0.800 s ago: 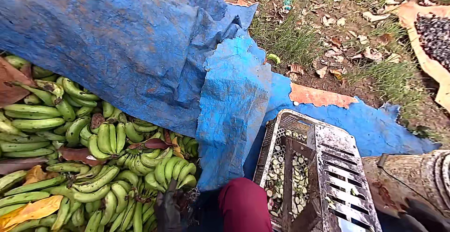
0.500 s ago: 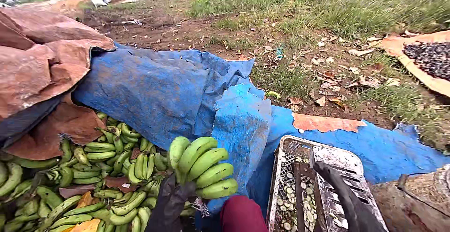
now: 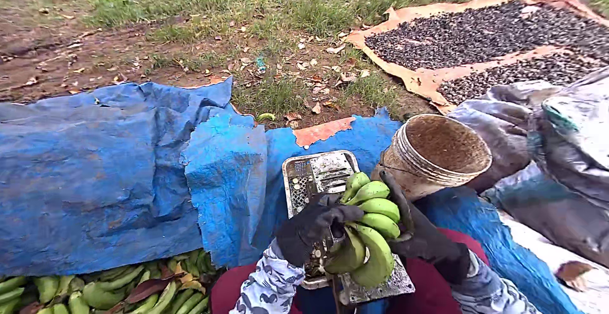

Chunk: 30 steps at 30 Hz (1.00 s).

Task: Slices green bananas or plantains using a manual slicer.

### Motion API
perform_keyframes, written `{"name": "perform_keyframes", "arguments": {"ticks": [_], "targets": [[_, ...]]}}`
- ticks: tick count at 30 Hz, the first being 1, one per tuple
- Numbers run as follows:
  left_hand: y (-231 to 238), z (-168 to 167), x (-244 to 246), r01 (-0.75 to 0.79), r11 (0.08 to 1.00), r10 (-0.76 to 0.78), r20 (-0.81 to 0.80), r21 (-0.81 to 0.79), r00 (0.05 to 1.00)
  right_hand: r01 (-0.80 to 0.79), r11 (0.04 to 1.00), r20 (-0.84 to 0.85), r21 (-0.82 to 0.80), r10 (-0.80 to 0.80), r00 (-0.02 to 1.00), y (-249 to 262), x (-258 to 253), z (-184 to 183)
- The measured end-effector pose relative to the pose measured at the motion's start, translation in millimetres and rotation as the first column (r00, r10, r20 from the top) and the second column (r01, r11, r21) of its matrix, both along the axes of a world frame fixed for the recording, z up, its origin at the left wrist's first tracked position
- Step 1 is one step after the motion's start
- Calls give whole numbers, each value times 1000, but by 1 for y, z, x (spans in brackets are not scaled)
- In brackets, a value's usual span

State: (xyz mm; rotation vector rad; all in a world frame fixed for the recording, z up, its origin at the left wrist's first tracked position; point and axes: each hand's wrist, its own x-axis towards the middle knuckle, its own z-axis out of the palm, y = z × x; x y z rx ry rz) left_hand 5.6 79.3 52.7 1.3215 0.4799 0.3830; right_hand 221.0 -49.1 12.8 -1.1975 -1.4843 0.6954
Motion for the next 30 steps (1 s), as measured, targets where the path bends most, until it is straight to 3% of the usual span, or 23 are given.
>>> {"name": "perform_keyframes", "arguments": {"ticks": [3, 5, 7, 11, 14, 15, 16, 18, 20, 22, 25, 28, 30], "targets": [[-18, -30, 40, -244, 969, 244, -5, -45, 970, 358, 928, -105, -106, -368, 924, -4, 6, -15], [-40, -48, 49, -242, 970, 242, -25, 7, 970, 561, 818, -50, -132, -570, 820, -6, -1, -23], [-59, -67, 56, -238, 971, 241, -92, 35, 966, 681, 724, 83, -110, -676, 732, -9, -12, -32], [-56, -81, 56, -349, 936, 352, -150, 46, 924, 531, 823, 122, -202, -516, 848, -28, -12, -31], [-39, -84, 49, -296, 955, 293, -108, -14, 950, 555, 823, 304, 120, -562, 769, -23, 26, -28], [-35, -85, 49, -266, 963, 262, -80, -44, 962, 534, 835, 308, 130, -546, 779, -18, 42, -26], [-31, -85, 48, -228, 971, 225, -50, -67, 973, 479, 878, 268, 0, -461, 846, -13, 53, -23], [-21, -82, 48, -144, 987, 143, -28, -69, 989, 251, 905, 2, -344, -267, 964, 0, 64, -19], [-10, -81, 46, -113, 993, 111, -52, -36, 992, 68, 869, -166, -491, -171, 971, 4, 61, -16], [2, -81, 39, -132, 988, 141, -119, 83, 983, 26, 847, -214, -531, -164, 963, 1, 50, -10], [-12, -80, 30, -119, 945, 191, -218, 305, 957, 15, 900, -254, -436, -139, 957, -5, 46, -22], [-53, -78, 32, -133, 789, 364, -281, 600, 888, -38, 936, -377, -350, -103, 920, -2, 30, -31], [-67, -85, 32, -175, 703, 459, -251, 689, 852, -35, 948, -402, -316, -101, 910, -9, 17, -31]]}}
